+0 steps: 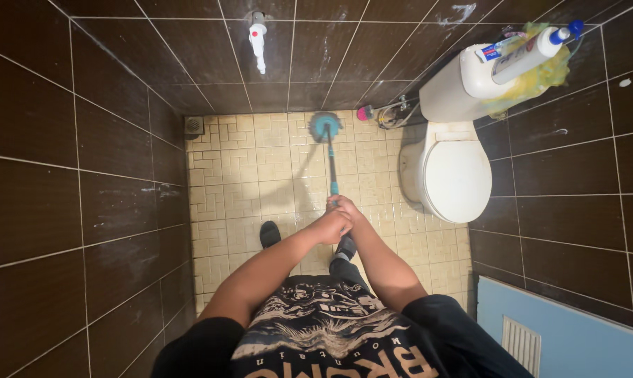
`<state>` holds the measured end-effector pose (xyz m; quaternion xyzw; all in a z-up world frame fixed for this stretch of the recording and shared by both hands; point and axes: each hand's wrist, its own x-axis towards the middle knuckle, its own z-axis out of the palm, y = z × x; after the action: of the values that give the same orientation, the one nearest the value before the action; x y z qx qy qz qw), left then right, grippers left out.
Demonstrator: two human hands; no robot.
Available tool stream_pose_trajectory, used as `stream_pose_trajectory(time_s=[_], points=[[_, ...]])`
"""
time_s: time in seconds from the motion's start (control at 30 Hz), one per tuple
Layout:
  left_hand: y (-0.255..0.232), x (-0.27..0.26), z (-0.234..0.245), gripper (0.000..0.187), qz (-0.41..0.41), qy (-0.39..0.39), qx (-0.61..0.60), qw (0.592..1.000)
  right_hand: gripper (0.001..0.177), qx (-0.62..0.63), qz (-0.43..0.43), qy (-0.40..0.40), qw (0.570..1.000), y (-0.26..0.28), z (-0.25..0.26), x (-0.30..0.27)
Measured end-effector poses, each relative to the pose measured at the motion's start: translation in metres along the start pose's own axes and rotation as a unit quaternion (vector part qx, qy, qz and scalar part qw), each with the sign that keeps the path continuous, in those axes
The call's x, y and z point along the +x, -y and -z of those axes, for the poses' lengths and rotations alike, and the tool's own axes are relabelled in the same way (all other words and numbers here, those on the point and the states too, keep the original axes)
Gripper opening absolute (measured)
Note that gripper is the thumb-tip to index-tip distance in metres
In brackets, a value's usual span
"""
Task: The person scrubs the bathroom floor using a long-handled brush, moving it across the tiles around the toilet and near the sink.
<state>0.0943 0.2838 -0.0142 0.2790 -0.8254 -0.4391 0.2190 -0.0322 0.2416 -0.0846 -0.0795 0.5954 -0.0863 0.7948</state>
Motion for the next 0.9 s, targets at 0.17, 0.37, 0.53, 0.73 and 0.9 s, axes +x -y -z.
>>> stream_pose_trajectory(time_s=[0.17,0.37,0.53,0.73,0.9], points=[[0.008,-0.003,-0.002,0.025,0.007,-0.012,-0.031,0.999,0.022,-0.037,-0.013,-0.011,0.999,0.011,0.002,0.001],[0.014,-0.024,0.002,0.022,0.068,-0.031,-0.026,0.997,0.024,-0.104,0.027,0.017,0.994,0.015,-0.013,0.008],[-0.004,-0.067,0.021,0.02,0.037,-0.15,-0.037,0.987,0.036,-0.134,-0.023,0.039,0.99,0.002,-0.052,0.019],[-0.021,-0.1,0.047,0.021,0.056,-0.162,-0.007,0.985,0.048,-0.222,-0.07,0.067,0.97,-0.009,-0.098,0.034],[-0.025,-0.085,0.05,0.021,0.066,-0.163,-0.024,0.984,0.043,-0.152,-0.054,0.104,0.981,-0.011,-0.098,0.032]])
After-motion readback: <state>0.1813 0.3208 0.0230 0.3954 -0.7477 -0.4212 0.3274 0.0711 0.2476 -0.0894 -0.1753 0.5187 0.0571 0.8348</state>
